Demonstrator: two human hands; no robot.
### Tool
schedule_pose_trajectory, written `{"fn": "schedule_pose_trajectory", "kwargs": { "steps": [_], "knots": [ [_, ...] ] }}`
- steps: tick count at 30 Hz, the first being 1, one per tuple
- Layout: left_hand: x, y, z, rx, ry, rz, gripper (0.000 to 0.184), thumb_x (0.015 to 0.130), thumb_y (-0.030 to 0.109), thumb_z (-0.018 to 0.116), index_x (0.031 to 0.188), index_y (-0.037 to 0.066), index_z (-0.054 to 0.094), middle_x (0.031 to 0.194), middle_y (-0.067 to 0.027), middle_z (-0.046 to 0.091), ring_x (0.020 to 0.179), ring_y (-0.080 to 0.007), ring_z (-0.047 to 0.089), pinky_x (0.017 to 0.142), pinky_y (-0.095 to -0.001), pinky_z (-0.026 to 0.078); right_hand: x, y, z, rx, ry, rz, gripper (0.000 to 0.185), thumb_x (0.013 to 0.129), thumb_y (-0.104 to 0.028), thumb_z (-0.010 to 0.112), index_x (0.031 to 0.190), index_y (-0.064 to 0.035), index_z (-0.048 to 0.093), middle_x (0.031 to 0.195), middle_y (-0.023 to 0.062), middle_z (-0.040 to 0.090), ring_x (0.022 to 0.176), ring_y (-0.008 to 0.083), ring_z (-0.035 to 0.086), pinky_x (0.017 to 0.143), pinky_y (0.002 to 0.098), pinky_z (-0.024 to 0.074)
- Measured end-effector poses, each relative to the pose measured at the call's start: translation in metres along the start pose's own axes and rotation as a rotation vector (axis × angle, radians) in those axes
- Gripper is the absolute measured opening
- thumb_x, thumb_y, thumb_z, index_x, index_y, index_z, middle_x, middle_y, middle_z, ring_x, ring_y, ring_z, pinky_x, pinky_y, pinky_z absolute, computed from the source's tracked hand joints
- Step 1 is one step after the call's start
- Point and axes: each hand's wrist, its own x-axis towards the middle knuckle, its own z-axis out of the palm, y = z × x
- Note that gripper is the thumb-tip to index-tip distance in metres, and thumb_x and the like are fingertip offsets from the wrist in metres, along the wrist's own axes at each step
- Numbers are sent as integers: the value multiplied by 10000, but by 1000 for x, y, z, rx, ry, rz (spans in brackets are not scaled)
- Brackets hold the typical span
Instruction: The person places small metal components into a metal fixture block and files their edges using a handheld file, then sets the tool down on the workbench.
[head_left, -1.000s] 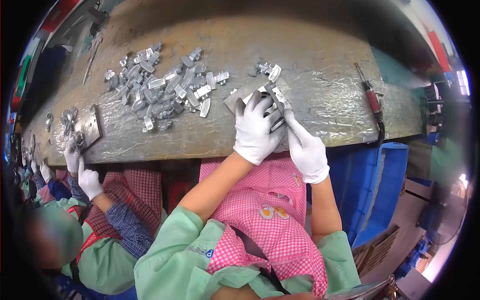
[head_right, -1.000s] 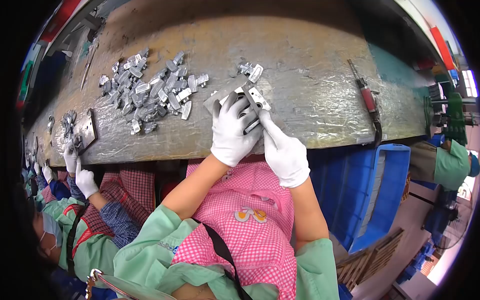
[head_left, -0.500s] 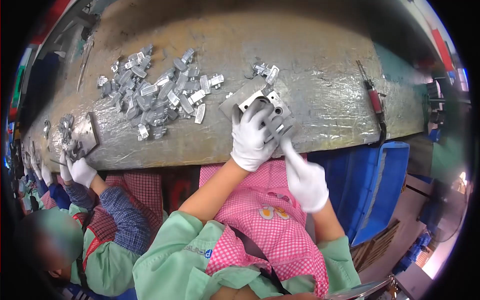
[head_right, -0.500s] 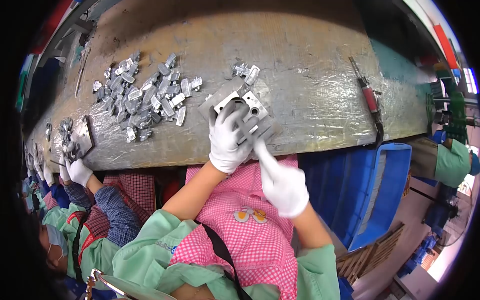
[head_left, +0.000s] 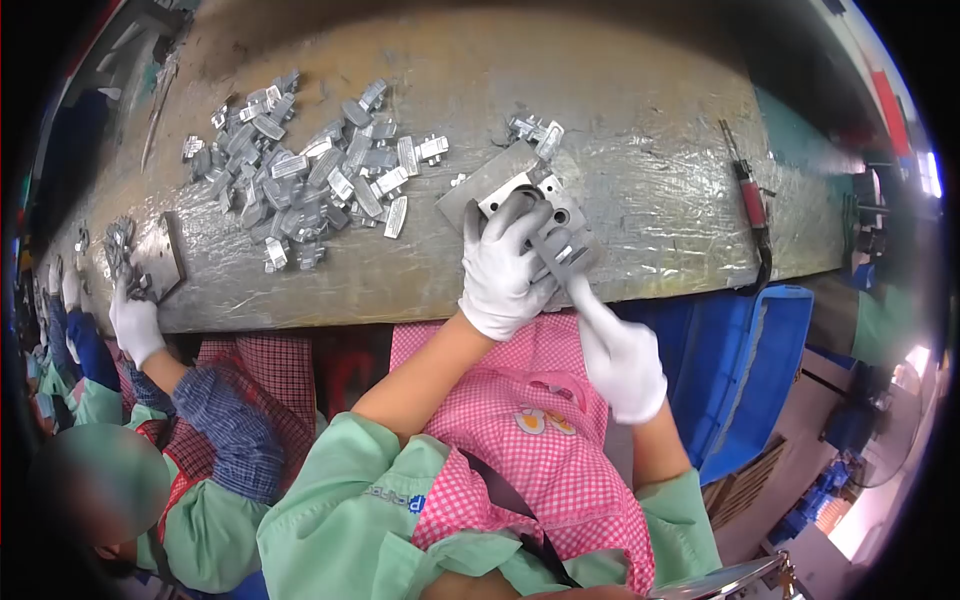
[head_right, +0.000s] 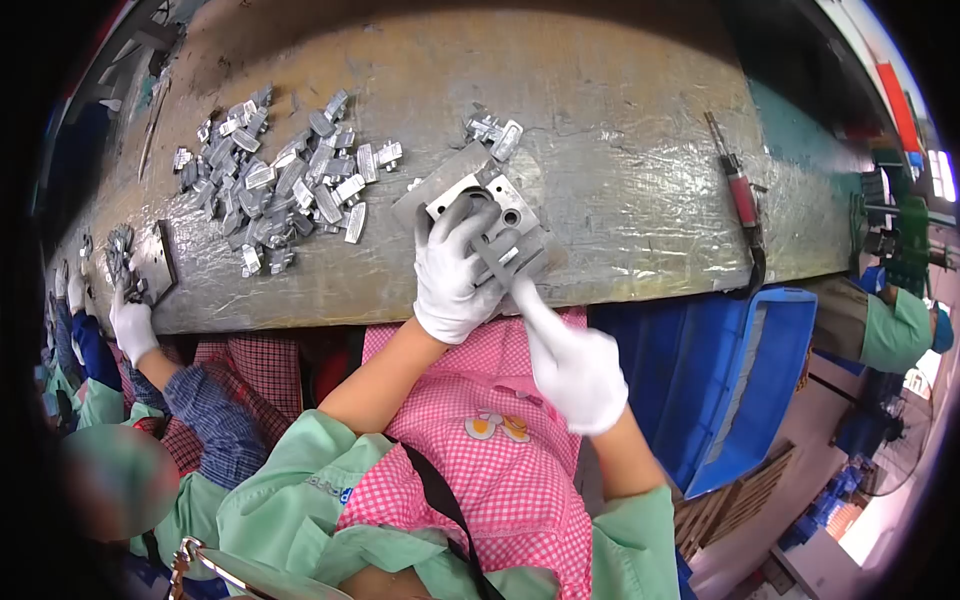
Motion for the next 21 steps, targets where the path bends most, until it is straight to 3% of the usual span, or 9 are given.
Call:
{"fn": "schedule_pose_trajectory", "kwargs": {
  "steps": [5,7,11,13,15,16,21],
  "knots": [
    [4,0,-7,9,-42,14,472,721,262,787,1184,199,727,1309,-66,647,1285,-346,536,1056,-615,335,14,2,10,89,72,-61,442,956,-32,634,1391,-114,647,735,213,668,599,341,695,573,416,548],
    [8,1,-8,-11,-69,13,437,751,268,781,1180,204,728,1297,-69,645,1258,-344,551,1028,-608,348,-17,-1,-4,91,-52,53,461,941,-23,646,1396,-94,643,789,228,680,641,350,715,591,394,558],
    [7,2,-6,7,-18,30,448,710,246,781,1152,192,734,1280,-77,648,1243,-346,565,1010,-595,372,8,8,3,112,32,0,444,950,-43,657,1382,-145,659,767,236,666,644,386,694,576,430,541],
    [9,1,-6,-7,3,48,467,673,238,783,1134,184,739,1271,-86,648,1243,-358,563,1016,-599,369,30,4,2,128,-55,106,426,969,-43,646,1385,-134,653,851,243,696,747,384,726,617,414,562],
    [10,6,-11,34,-86,30,464,667,245,789,1123,182,735,1270,-83,651,1235,-357,569,1027,-602,361,20,12,11,220,131,-67,428,964,-29,644,1384,-109,653,919,246,717,821,376,743,674,390,585],
    [13,14,-16,80,-112,44,450,682,239,783,1124,175,725,1276,-78,653,1224,-347,577,1036,-598,356,8,10,3,155,66,11,423,958,-17,645,1376,-76,654,977,251,726,876,370,750,719,377,597],
    [5,3,-5,-5,-3,35,436,715,227,775,1145,170,730,1314,-86,645,1253,-363,555,1032,-589,371,2,13,3,181,37,72,422,952,-17,653,1368,-85,664,930,232,728,765,345,749,653,385,573]
  ]
}}
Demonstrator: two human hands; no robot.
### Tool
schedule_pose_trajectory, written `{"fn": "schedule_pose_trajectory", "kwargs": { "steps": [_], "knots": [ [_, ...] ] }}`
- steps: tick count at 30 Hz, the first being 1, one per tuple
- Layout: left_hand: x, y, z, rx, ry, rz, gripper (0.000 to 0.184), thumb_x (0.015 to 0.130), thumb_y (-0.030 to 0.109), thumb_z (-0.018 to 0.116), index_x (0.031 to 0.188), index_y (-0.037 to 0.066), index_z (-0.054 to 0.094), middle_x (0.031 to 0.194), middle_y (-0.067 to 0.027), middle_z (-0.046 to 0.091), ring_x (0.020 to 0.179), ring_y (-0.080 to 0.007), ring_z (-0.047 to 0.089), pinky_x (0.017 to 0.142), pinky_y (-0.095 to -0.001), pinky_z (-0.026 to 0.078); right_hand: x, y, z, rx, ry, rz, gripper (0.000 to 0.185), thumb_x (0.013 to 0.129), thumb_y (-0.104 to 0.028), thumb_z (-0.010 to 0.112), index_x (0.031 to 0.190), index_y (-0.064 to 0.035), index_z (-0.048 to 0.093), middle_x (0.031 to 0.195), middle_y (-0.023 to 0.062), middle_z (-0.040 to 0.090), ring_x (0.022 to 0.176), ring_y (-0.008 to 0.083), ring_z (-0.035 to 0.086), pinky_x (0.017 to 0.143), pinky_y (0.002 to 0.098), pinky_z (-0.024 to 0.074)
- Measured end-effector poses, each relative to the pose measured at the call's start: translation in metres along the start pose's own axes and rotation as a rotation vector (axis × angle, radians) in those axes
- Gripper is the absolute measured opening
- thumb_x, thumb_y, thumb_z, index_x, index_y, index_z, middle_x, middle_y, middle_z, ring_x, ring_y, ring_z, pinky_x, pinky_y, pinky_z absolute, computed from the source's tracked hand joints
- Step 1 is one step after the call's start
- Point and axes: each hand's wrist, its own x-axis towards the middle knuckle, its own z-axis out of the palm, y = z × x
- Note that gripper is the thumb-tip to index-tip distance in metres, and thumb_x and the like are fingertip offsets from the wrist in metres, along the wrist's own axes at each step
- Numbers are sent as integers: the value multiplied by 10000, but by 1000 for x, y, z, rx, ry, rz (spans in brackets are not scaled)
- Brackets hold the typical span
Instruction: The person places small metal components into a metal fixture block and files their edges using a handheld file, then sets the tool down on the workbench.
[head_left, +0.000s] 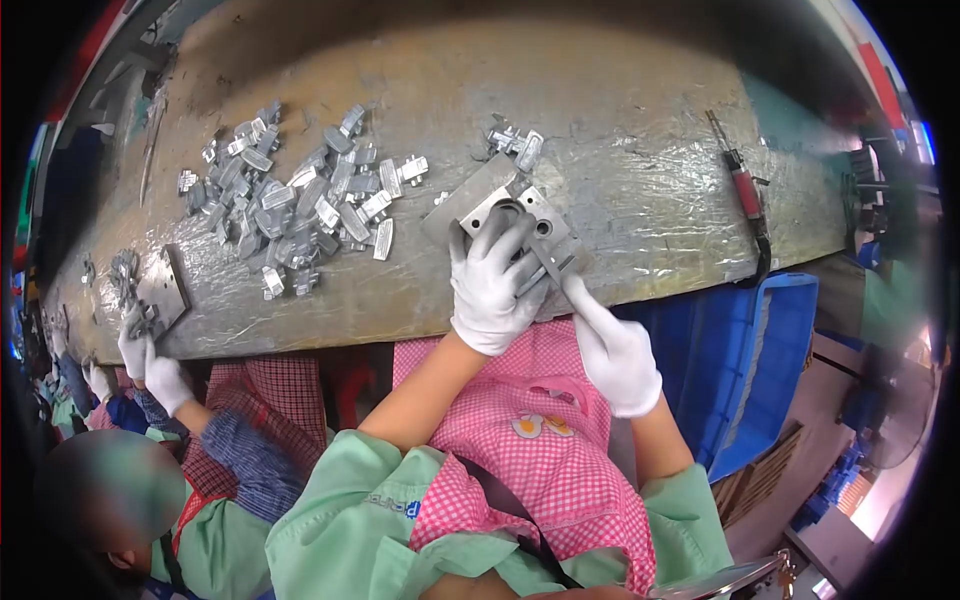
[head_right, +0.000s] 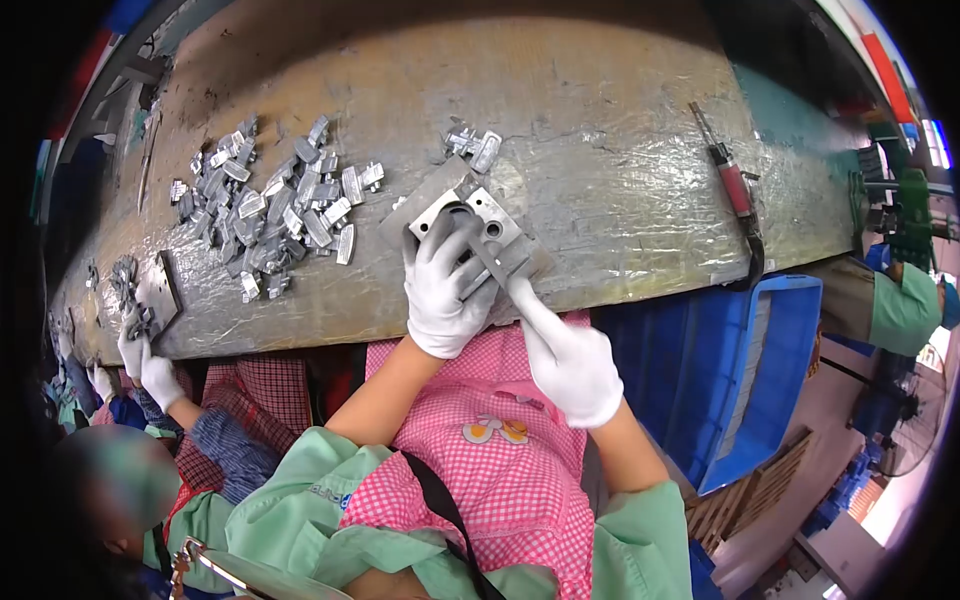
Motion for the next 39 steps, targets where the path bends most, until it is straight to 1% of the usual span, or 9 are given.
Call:
{"fn": "schedule_pose_trajectory", "kwargs": {
  "steps": [8,12,19,20,22,26,36,37,39],
  "knots": [
    [14,10,-17,0,-141,-94,397,751,230,787,1143,186,742,1303,-51,624,1293,-314,533,1018,-661,357,12,-2,6,-90,17,-131,451,942,-32,660,1388,-94,650,906,176,752,704,291,747,622,352,585],
    [0,-1,1,9,-12,-19,377,769,237,774,1140,180,735,1315,-57,619,1305,-320,523,1012,-659,348,-16,-14,-5,-154,-75,-30,491,939,-43,640,1422,-131,631,654,160,646,536,297,666,514,403,515],
    [-1,-5,3,31,-15,16,444,720,249,781,1156,197,713,1306,-51,630,1298,-320,530,1018,-658,342,10,1,-1,-58,-9,-54,454,958,-67,636,1407,-135,639,688,208,647,590,354,681,551,428,528],
    [2,-1,-2,10,-31,13,449,712,177,786,1160,158,755,1299,-78,647,1291,-367,539,1064,-577,362,12,-2,0,-65,-17,-72,453,957,-64,635,1404,-138,642,704,214,652,603,354,687,558,426,532],
    [-2,-3,2,4,-7,1,416,728,228,786,1137,173,726,1315,-47,629,1309,-335,524,1039,-653,330,-5,-4,-6,-96,-32,-56,465,947,-59,643,1403,-147,648,714,197,665,591,330,691,552,414,537],
    [-5,-4,5,0,1,-5,400,733,222,784,1127,170,734,1332,-50,628,1314,-336,521,1051,-653,322,-12,-5,-10,-151,-51,-60,487,935,-59,662,1410,-162,645,647,167,645,542,313,673,523,423,525],
    [-2,-2,4,-2,27,-19,383,739,241,794,1115,191,742,1271,-42,641,1297,-316,540,1023,-689,344,-14,-5,-14,-139,-72,-63,468,948,-63,649,1410,-134,636,818,212,711,625,339,713,584,408,568],
    [1,1,0,4,-1,-21,409,692,173,795,1100,160,766,1298,-62,652,1275,-355,550,1063,-602,353,-1,-3,-6,-62,-11,-104,454,957,-73,643,1405,-144,641,803,210,706,624,343,710,578,419,564],
    [0,0,-2,6,-35,-18,407,687,171,799,1092,157,765,1303,-62,650,1279,-351,549,1064,-610,349,26,-8,-3,-137,-93,-38,447,961,-78,643,1402,-154,644,753,208,688,608,350,699,562,423,555]
  ]
}}
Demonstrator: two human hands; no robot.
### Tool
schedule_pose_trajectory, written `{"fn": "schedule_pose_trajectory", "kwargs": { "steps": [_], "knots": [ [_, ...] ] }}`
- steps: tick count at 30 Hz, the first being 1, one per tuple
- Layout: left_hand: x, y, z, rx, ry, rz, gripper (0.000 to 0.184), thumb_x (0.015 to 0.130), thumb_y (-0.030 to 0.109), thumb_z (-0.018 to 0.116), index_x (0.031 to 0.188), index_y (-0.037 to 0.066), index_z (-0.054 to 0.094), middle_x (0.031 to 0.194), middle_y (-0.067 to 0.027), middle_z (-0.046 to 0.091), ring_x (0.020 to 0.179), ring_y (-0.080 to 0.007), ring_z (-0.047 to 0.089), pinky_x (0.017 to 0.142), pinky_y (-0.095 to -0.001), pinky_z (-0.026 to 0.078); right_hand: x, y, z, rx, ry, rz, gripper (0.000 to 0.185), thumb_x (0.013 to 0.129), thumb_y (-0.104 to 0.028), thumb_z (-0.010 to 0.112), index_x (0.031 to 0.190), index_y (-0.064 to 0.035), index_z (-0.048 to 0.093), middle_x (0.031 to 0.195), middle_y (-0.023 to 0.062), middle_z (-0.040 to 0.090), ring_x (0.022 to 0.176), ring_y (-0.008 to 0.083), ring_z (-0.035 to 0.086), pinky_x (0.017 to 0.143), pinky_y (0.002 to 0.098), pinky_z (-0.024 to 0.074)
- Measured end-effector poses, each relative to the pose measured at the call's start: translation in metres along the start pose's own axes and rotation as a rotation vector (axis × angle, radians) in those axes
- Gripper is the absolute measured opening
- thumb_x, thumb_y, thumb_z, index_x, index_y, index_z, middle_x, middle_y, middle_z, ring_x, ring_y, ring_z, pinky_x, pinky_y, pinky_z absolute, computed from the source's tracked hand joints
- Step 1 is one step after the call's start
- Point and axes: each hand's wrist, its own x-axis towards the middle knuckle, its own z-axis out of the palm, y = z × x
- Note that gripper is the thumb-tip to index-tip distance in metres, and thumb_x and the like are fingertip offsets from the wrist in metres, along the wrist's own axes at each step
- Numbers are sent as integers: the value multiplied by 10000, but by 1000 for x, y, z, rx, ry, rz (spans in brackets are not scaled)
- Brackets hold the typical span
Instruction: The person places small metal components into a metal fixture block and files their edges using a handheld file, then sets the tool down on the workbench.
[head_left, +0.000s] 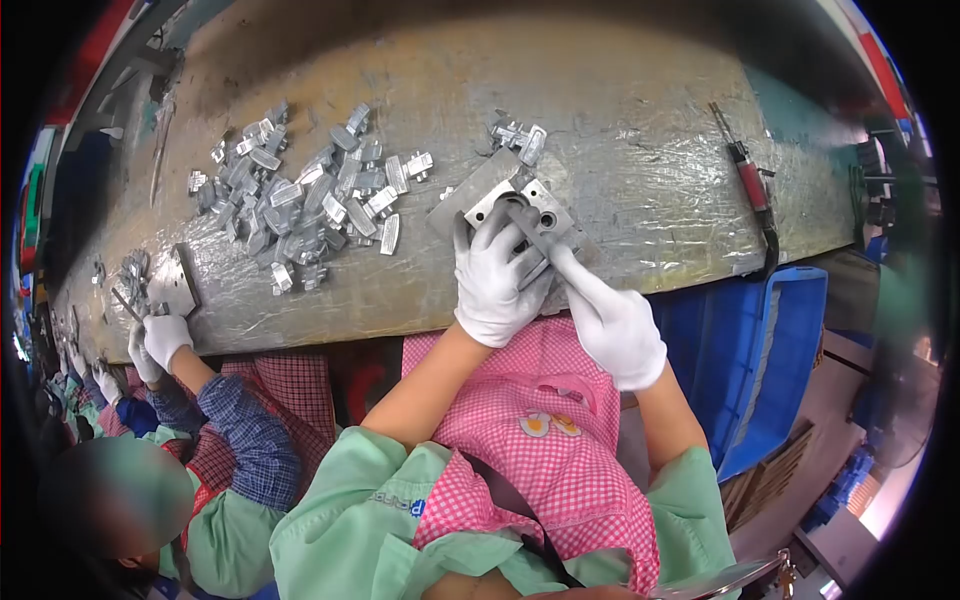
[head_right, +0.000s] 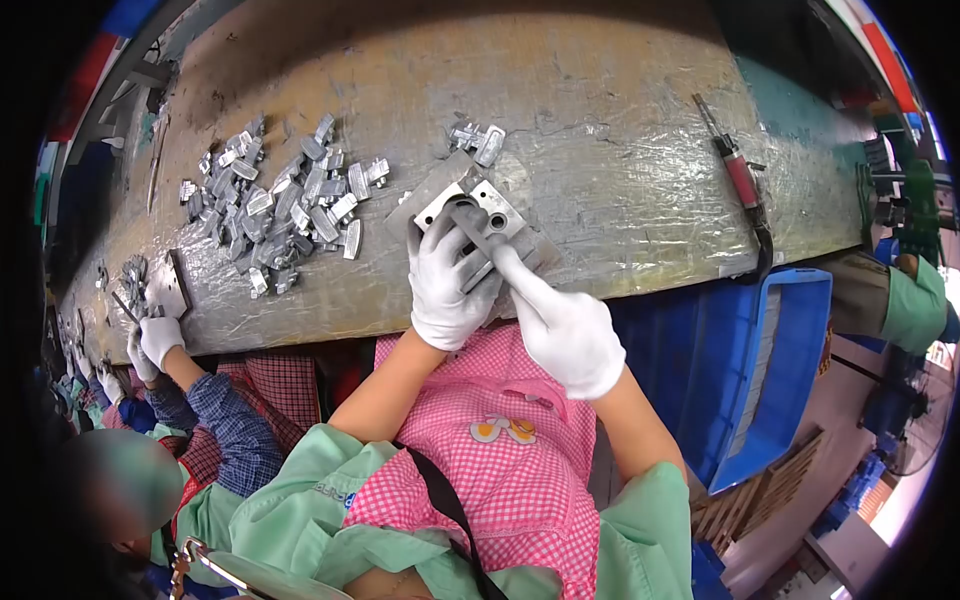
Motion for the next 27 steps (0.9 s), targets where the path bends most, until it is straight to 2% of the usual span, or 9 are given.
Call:
{"fn": "schedule_pose_trajectory", "kwargs": {
  "steps": [5,9,10,13,14,18,22,25,27],
  "knots": [
    [0,-3,4,-1,15,10,428,716,242,800,1136,187,740,1299,-43,631,1297,-319,533,1014,-693,341,-40,-3,-7,-1,11,0,478,939,-49,647,1405,-157,645,798,223,699,651,353,718,593,408,571],
    [0,-3,5,-36,60,5,436,693,242,814,1120,194,744,1249,-28,643,1284,-316,540,995,-689,352,-8,7,2,66,110,-141,465,948,-53,634,1401,-158,642,821,238,703,689,378,721,607,427,579],
    [3,-1,1,-60,30,9,430,690,242,817,1112,191,746,1239,-26,647,1278,-312,544,988,-686,356,4,-5,-4,37,-13,55,455,957,-65,630,1401,-163,639,820,239,701,709,383,723,623,427,582],
    [4,1,-2,3,26,9,358,699,243,811,1045,176,749,1233,-30,653,1270,-307,550,975,-678,367,-1,-2,-4,-10,6,36,449,960,-62,630,1400,-152,642,797,238,694,692,374,724,615,425,575],
    [6,2,-2,16,10,-5,334,702,243,809,1023,174,749,1234,-32,654,1270,-310,550,971,-676,370,-12,6,4,64,165,-176,446,956,-58,634,1394,-137,648,764,233,684,642,362,714,594,431,564],
    [-2,-3,5,-2,47,7,480,687,191,803,1164,166,758,1308,-58,648,1297,-354,533,1062,-618,347,-25,0,-9,-38,18,-6,462,947,-45,641,1397,-149,650,756,226,686,646,358,716,595,427,569],
    [0,-4,6,-42,64,15,401,726,257,817,1113,212,725,1283,-36,629,1306,-320,530,1012,-680,343,15,11,7,-25,53,-30,403,993,-170,627,1395,-197,637,672,208,658,608,386,690,560,467,553],
    [1,-1,1,-50,-35,-40,381,718,258,822,1086,204,740,1291,-44,627,1315,-322,520,1022,-686,336,-16,5,-1,63,183,-88,442,950,-43,641,1379,-148,662,753,202,699,619,372,704,585,438,569],
    [-1,-2,4,-15,7,-23,397,728,254,816,1110,187,735,1299,-52,624,1323,-327,511,1026,-702,336,-38,-4,-11,13,7,-5,454,929,-33,667,1374,-128,667,851,226,719,712,358,736,626,407,580]
  ]
}}
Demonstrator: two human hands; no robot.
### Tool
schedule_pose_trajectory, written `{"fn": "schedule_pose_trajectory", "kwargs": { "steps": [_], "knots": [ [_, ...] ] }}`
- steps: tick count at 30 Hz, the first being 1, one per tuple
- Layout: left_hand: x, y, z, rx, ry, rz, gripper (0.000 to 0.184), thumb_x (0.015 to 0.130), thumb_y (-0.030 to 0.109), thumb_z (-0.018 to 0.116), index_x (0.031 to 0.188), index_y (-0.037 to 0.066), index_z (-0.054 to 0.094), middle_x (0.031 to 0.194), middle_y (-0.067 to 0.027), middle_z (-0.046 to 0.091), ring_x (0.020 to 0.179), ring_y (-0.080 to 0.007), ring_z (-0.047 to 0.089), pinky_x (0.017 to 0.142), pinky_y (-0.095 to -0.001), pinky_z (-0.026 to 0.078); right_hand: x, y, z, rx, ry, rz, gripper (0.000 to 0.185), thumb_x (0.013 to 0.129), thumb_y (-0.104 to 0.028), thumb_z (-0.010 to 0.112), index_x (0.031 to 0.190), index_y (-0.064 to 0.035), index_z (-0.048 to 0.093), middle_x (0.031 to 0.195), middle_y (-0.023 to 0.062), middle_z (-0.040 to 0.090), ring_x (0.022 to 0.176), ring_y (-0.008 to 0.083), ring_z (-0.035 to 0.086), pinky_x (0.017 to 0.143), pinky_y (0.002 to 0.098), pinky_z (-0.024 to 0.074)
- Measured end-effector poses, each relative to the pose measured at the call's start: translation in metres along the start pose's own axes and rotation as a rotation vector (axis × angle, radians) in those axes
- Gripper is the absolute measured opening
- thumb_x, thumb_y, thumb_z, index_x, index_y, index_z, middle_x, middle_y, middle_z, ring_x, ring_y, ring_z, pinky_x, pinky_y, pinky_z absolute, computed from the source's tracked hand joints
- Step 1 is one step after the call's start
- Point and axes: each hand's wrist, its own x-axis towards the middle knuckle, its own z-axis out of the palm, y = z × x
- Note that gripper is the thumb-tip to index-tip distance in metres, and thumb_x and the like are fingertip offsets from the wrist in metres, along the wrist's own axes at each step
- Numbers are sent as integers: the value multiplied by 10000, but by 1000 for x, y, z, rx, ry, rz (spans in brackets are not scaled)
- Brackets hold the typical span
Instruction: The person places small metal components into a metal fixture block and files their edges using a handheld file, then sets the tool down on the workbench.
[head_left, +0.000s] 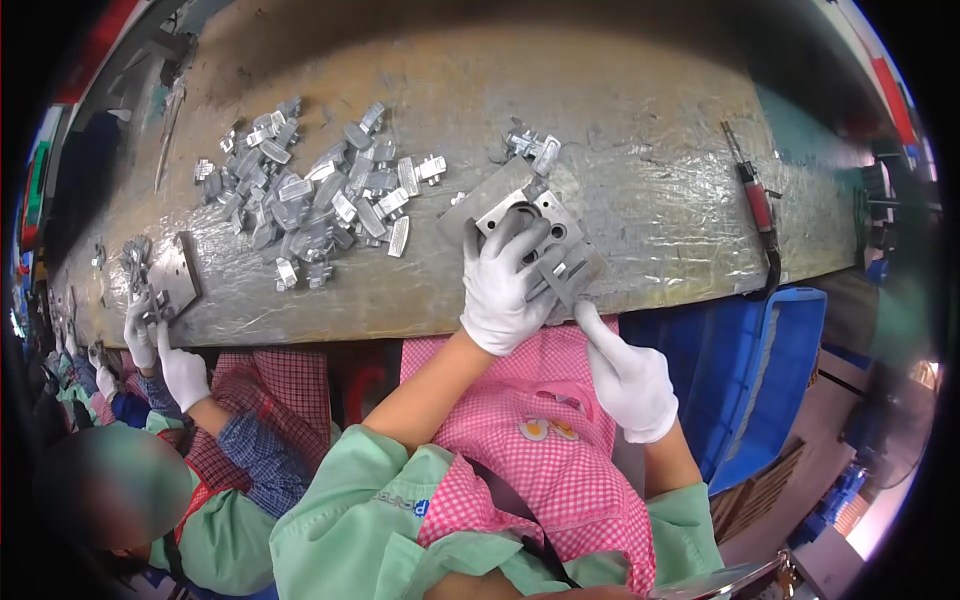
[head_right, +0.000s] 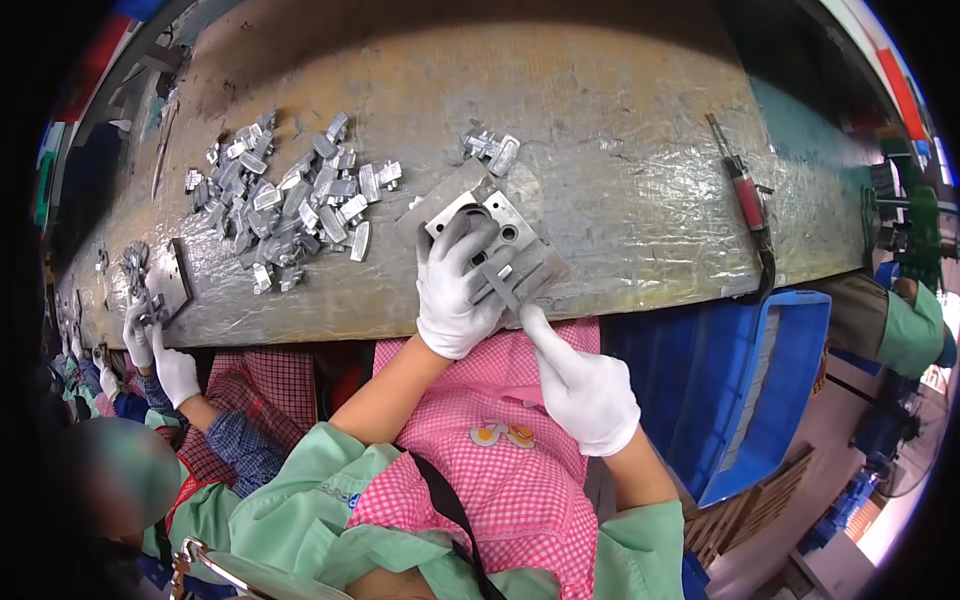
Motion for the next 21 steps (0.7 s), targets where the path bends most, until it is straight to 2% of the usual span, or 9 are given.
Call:
{"fn": "schedule_pose_trajectory", "kwargs": {
  "steps": [2,3,5,8,9,13,16,19,21],
  "knots": [
    [-3,-1,3,-8,41,7,404,731,251,815,1122,194,731,1286,-44,630,1320,-332,515,1023,-716,334,14,3,5,-40,5,18,448,938,-52,667,1375,-146,668,798,214,709,668,346,724,594,399,575],
    [-1,-1,1,-9,6,2,403,726,252,819,1117,199,732,1276,-38,634,1316,-332,520,1023,-712,334,32,13,16,38,156,-147,435,949,-76,662,1375,-168,668,691,183,676,578,341,687,536,413,553],
    [0,-2,0,-17,-14,-7,398,718,264,826,1102,214,734,1252,-24,644,1303,-333,532,1021,-703,334,49,7,8,-22,24,-31,419,957,-85,654,1369,-162,668,722,194,689,618,347,704,562,426,565],
    [1,0,-1,33,3,18,420,725,276,817,1131,199,742,1285,-37,634,1301,-334,529,1000,-700,345,36,6,3,22,20,-76,410,955,-87,653,1361,-144,672,873,213,732,708,342,739,624,412,594],
    [-1,-1,0,21,17,17,429,725,275,815,1141,195,743,1293,-39,631,1302,-334,526,990,-691,353,29,14,10,53,124,-211,407,950,-81,658,1350,-153,683,867,202,735,701,341,739,619,400,594],
    [2,1,-4,56,-15,17,441,711,287,818,1136,196,743,1299,-37,634,1298,-330,526,967,-674,368,39,18,9,63,-3,-85,422,949,-83,663,1358,-188,684,785,205,707,672,392,718,591,442,572],
    [0,-3,1,-2,28,42,391,717,293,818,1086,195,733,1279,-44,634,1273,-324,544,954,-654,369,68,27,13,-36,60,-61,410,980,-144,640,1384,-214,660,769,221,690,688,423,701,573,466,555],
    [3,0,-1,0,54,38,384,728,269,816,1097,200,733,1270,-44,632,1264,-323,548,959,-640,371,100,41,15,23,154,-6,419,994,-240,636,1413,-235,627,873,270,697,835,454,705,729,495,581],
    [2,-1,-1,10,64,50,408,721,272,815,1112,197,727,1293,-47,631,1258,-320,550,978,-637,373,134,43,14,-1,57,200,560,934,-366,652,1469,-223,566,1048,275,714,990,481,686,893,511,559]
  ]
}}
